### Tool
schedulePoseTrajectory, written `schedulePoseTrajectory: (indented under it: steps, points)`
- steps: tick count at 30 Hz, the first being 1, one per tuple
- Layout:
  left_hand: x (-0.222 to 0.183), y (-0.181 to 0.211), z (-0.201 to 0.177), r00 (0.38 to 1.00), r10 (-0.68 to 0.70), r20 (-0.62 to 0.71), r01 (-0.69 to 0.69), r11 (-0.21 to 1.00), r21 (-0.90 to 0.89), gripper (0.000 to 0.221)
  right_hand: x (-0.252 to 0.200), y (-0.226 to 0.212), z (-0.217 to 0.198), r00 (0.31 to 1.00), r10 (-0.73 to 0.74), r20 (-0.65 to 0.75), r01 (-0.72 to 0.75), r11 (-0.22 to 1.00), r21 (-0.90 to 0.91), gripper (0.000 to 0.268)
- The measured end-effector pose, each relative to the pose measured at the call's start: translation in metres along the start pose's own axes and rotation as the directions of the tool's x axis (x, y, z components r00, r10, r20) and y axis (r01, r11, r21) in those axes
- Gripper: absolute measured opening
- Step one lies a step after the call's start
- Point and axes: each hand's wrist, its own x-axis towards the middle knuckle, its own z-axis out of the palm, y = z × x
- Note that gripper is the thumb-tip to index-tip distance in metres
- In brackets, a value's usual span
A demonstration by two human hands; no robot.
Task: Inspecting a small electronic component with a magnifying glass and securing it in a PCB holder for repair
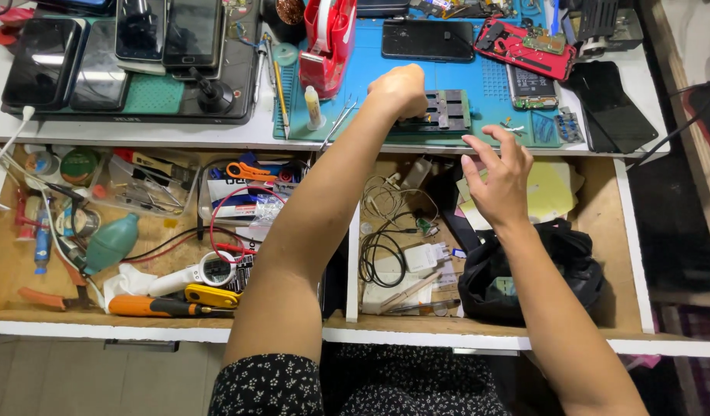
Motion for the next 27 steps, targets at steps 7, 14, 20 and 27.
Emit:
schedulePoseTrajectory:
  steps: [7, 14, 20, 27]
  points:
    - [0.002, 0.003, -0.002, 0.999, -0.026, 0.039, 0.026, 1.000, -0.007, 0.010, 0.029, -0.013, 0.009, 0.992, -0.109, 0.067, 0.116, 0.987, -0.112, 0.038]
    - [0.002, 0.001, -0.003, 1.000, -0.015, 0.002, 0.015, 1.000, -0.025, 0.027, 0.053, -0.016, 0.026, 0.989, -0.135, 0.064, 0.142, 0.984, -0.110, 0.035]
    - [0.032, -0.011, 0.009, 0.995, 0.089, -0.051, -0.093, 0.991, -0.094, 0.031, 0.038, 0.010, 0.045, 0.991, -0.131, -0.015, 0.128, 0.984, -0.128, 0.040]
    - [0.028, -0.014, 0.009, 0.996, 0.057, -0.075, -0.065, 0.992, -0.109, 0.028, 0.036, 0.001, 0.050, 0.993, -0.120, 0.018, 0.122, 0.981, -0.154, 0.046]
